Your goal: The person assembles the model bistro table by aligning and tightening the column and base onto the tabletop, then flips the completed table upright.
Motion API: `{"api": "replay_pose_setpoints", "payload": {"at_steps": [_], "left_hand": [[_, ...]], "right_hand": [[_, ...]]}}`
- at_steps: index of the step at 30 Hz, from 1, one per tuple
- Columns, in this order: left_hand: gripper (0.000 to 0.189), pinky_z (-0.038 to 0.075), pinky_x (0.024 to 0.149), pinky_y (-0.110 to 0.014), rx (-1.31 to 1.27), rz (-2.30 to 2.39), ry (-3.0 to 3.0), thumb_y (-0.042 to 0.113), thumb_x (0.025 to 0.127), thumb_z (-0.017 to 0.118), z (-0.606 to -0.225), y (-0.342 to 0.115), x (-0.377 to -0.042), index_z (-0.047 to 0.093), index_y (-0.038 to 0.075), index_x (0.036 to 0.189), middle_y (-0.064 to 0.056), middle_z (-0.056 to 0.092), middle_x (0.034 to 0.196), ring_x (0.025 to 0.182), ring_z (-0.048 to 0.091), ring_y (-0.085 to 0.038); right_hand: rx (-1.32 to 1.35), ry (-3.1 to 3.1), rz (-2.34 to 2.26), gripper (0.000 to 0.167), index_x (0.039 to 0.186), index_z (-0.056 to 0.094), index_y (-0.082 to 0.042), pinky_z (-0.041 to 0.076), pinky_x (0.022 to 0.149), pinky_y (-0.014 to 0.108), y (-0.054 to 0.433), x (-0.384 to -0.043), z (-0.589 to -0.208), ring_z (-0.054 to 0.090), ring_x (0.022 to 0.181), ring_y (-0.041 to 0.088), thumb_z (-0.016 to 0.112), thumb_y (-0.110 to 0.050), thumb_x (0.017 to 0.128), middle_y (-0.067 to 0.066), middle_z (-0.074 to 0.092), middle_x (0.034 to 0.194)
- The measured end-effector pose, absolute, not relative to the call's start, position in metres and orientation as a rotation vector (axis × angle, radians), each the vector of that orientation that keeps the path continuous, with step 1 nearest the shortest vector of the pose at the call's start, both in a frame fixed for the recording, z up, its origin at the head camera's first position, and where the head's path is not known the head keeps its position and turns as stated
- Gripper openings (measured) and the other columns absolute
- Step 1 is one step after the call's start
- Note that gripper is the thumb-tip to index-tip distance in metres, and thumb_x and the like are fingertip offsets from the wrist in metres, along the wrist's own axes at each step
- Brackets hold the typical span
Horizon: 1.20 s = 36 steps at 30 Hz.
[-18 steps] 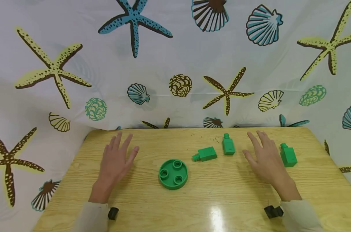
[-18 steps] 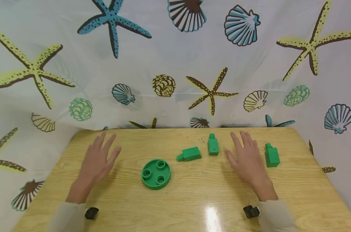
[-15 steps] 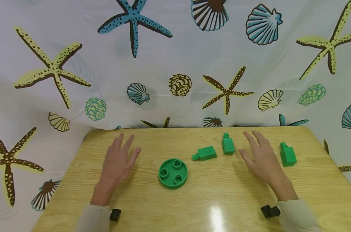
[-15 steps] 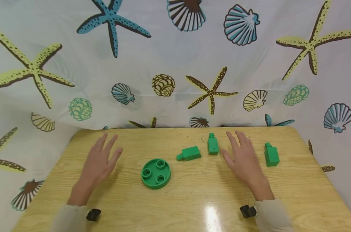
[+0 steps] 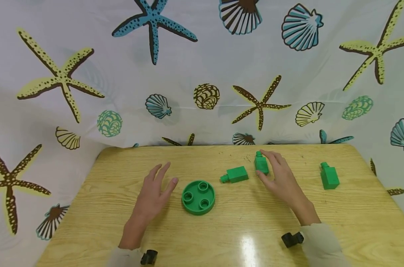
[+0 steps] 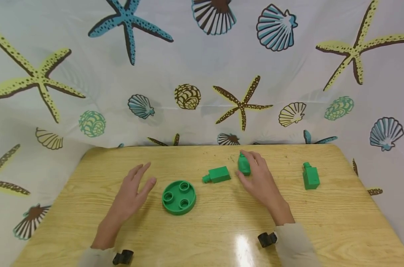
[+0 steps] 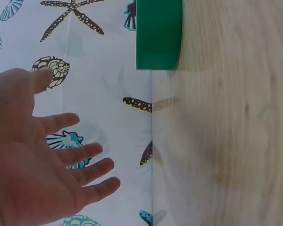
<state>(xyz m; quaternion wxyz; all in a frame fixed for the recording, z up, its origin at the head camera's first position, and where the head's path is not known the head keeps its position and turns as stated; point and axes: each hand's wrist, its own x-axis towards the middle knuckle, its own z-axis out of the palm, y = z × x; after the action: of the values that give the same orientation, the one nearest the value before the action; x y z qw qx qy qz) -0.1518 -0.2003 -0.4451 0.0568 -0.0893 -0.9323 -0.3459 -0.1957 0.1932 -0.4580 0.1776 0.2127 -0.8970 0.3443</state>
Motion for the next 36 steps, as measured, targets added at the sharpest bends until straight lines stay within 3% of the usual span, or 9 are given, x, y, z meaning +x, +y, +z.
{"api": "replay_pose_setpoints", "payload": {"at_steps": [9, 14, 18, 25, 36], "left_hand": [[0.069, 0.031, 0.114, -0.068, -0.353, -1.329, -2.869, 0.048, 0.102, 0.061, -0.461, -0.194, -0.15, 0.041, 0.012, 0.158, -0.021, 0.035, 0.16, 0.147, 0.031, -0.045], [0.088, 0.04, 0.111, -0.062, -0.38, -1.495, -2.922, 0.044, 0.089, 0.08, -0.468, -0.191, -0.15, 0.037, 0.013, 0.16, -0.019, 0.038, 0.159, 0.142, 0.04, -0.043], [0.103, 0.049, 0.104, -0.057, -0.464, -1.547, -2.937, 0.035, 0.079, 0.092, -0.471, -0.187, -0.152, 0.034, 0.006, 0.16, -0.022, 0.043, 0.153, 0.134, 0.049, -0.041], [0.102, 0.047, 0.107, -0.056, -0.608, -1.573, -2.907, 0.013, 0.075, 0.094, -0.472, -0.182, -0.153, 0.035, -0.006, 0.156, -0.026, 0.045, 0.146, 0.134, 0.048, -0.043], [0.096, 0.046, 0.108, -0.056, -0.435, -1.363, -2.93, 0.017, 0.071, 0.097, -0.477, -0.161, -0.155, 0.046, -0.001, 0.15, -0.018, 0.051, 0.139, 0.128, 0.052, -0.036]], "right_hand": [[0.678, -2.527, 1.12, 0.056, 0.146, 0.052, -0.003, 0.045, 0.108, 0.059, 0.169, -0.205, -0.469, 0.049, 0.135, 0.037, 0.075, -0.011, 0.095, 0.016, 0.055, 0.142], [0.732, -2.627, 1.117, 0.059, 0.147, 0.051, -0.004, 0.043, 0.111, 0.058, 0.157, -0.207, -0.474, 0.046, 0.139, 0.037, 0.077, -0.012, 0.094, 0.016, 0.053, 0.145], [0.77, -2.707, 1.08, 0.059, 0.147, 0.052, -0.003, 0.045, 0.109, 0.056, 0.149, -0.208, -0.475, 0.047, 0.138, 0.038, 0.077, -0.009, 0.093, 0.017, 0.053, 0.145], [0.825, -2.745, 0.978, 0.048, 0.138, 0.057, 0.005, 0.054, 0.1, 0.048, 0.14, -0.21, -0.476, 0.058, 0.124, 0.037, 0.067, 0.01, 0.092, 0.019, 0.057, 0.131], [0.775, -2.792, 0.977, 0.04, 0.13, 0.065, 0.001, 0.057, 0.093, 0.044, 0.136, -0.201, -0.475, 0.061, 0.107, 0.028, 0.076, -0.004, 0.091, 0.013, 0.057, 0.118]]}}
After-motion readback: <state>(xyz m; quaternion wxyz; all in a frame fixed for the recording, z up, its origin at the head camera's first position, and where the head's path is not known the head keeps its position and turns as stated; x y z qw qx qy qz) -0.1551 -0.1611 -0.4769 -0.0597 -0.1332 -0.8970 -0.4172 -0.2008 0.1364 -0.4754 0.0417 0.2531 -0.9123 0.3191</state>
